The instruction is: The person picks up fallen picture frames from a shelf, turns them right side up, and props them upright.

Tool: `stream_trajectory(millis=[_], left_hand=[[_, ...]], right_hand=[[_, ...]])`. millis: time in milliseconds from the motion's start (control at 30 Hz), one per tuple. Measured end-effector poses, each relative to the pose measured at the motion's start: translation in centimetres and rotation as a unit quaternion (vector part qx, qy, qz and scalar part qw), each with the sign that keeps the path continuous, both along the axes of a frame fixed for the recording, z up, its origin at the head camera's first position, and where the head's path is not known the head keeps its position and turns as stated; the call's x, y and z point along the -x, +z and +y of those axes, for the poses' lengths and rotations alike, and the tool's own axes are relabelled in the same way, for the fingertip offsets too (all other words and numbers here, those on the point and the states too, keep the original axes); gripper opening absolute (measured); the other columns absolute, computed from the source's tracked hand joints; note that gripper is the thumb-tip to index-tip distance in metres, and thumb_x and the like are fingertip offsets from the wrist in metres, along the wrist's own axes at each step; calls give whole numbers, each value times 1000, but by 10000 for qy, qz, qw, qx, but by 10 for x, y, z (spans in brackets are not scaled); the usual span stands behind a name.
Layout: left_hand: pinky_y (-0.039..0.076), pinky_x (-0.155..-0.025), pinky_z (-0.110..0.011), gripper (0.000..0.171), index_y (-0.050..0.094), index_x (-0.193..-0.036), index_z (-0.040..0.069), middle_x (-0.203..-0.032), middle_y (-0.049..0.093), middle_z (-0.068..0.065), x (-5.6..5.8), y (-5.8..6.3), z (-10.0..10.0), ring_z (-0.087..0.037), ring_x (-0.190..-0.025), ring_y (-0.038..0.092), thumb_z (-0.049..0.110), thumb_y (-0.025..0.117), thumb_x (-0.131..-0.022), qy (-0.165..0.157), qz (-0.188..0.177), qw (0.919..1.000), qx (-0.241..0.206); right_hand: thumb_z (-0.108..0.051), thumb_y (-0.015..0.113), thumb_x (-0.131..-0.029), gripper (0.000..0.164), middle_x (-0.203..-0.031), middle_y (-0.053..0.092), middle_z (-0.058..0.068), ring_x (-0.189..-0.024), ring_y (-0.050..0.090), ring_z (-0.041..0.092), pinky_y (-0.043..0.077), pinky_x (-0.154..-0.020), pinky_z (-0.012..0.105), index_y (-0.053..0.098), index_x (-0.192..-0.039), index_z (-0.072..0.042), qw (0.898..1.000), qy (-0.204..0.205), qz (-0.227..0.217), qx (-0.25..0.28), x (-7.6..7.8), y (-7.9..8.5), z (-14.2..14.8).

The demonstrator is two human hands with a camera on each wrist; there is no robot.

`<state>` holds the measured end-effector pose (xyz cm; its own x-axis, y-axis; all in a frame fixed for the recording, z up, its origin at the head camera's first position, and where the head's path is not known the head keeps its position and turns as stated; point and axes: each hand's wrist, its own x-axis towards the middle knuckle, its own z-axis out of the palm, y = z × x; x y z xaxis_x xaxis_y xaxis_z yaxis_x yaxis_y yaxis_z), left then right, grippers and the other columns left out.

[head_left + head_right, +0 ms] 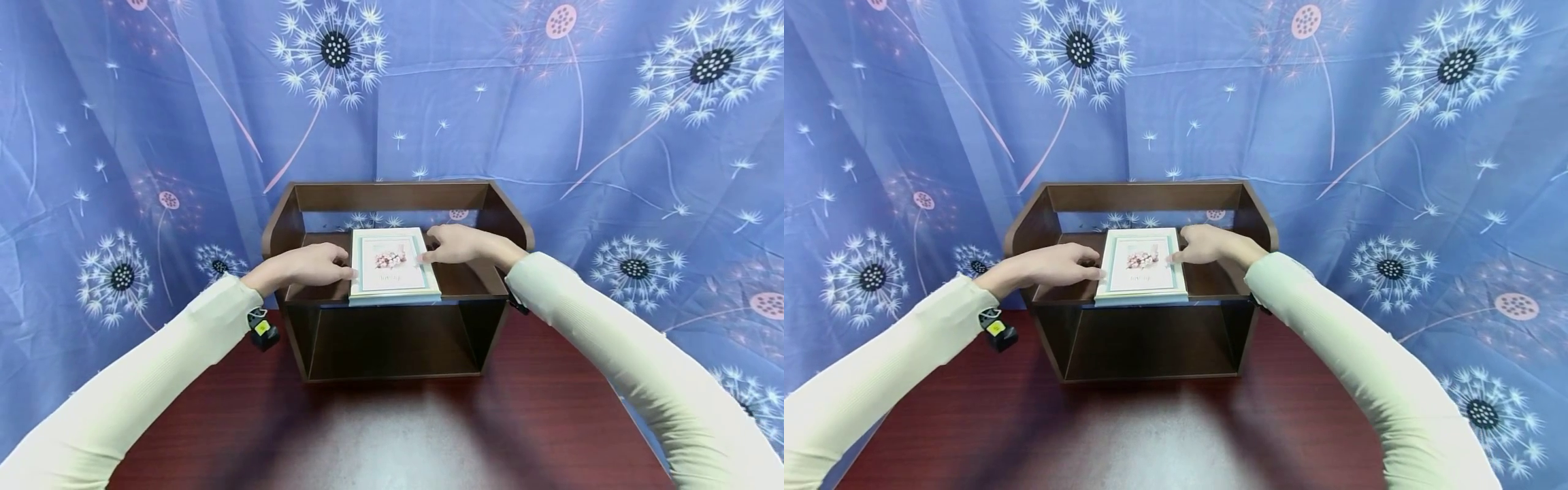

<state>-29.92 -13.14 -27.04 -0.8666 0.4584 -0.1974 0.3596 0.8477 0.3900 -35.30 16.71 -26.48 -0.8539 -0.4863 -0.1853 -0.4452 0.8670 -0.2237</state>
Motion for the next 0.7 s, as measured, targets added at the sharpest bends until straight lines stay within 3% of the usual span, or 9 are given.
stream_trajectory(millis=[100,167,233,333,433,567,700], left_hand=[[48,-112,-48,51,59,-144,2,-146,61,-18,4,2,2,-29,-133,58,36,55,-107,42,-109,9999,26],[50,-103,-45,47,63,-138,2,-136,66,-16,7,3,3,-27,-120,60,36,55,-107,46,-141,9999,54],[49,-94,-40,44,65,-133,2,-125,68,-13,11,4,4,-23,-110,60,36,55,-107,58,-111,9999,64],[46,-86,-37,40,68,-126,2,-108,66,-11,14,2,5,-23,-98,57,34,55,-107,75,-37,10000,49],[47,-87,-37,39,70,-127,3,-109,68,-11,15,0,5,-24,-100,59,33,55,-107,85,35,10000,-11],[48,-93,-39,41,68,-133,4,-123,70,-13,15,-2,5,-25,-108,60,32,56,-107,94,3,9999,-121],[41,-84,-35,33,73,-123,6,-105,69,-7,17,-4,7,-21,-93,54,30,58,-106,101,-53,9996,-257]], right_hand=[[-44,64,-102,68,-149,59,26,-137,58,37,46,-118,52,54,-145,7,9999,100,10,-31,6,0,-3],[-41,64,-103,47,-119,71,19,-109,67,29,53,-103,44,67,-119,2,9998,188,20,-36,9,0,-4],[-40,63,-103,35,-88,63,7,-83,56,19,51,-85,36,64,-91,-7,9997,212,-2,-72,12,0,-5],[-39,62,-104,44,-69,34,-5,-66,32,13,34,-69,29,43,-71,-17,9997,234,-51,-107,16,-1,-6],[-41,61,-104,43,-66,33,-6,-64,31,12,31,-65,28,47,-71,-18,9996,227,-33,-137,18,-1,-8],[-42,60,-104,39,-66,34,-6,-66,34,13,32,-65,28,56,-76,-16,9995,197,26,-230,21,-4,-10],[-42,59,-105,39,-65,34,-6,-65,33,13,32,-65,28,55,-76,-16,9995,149,-4,-275,22,-6,-10]])
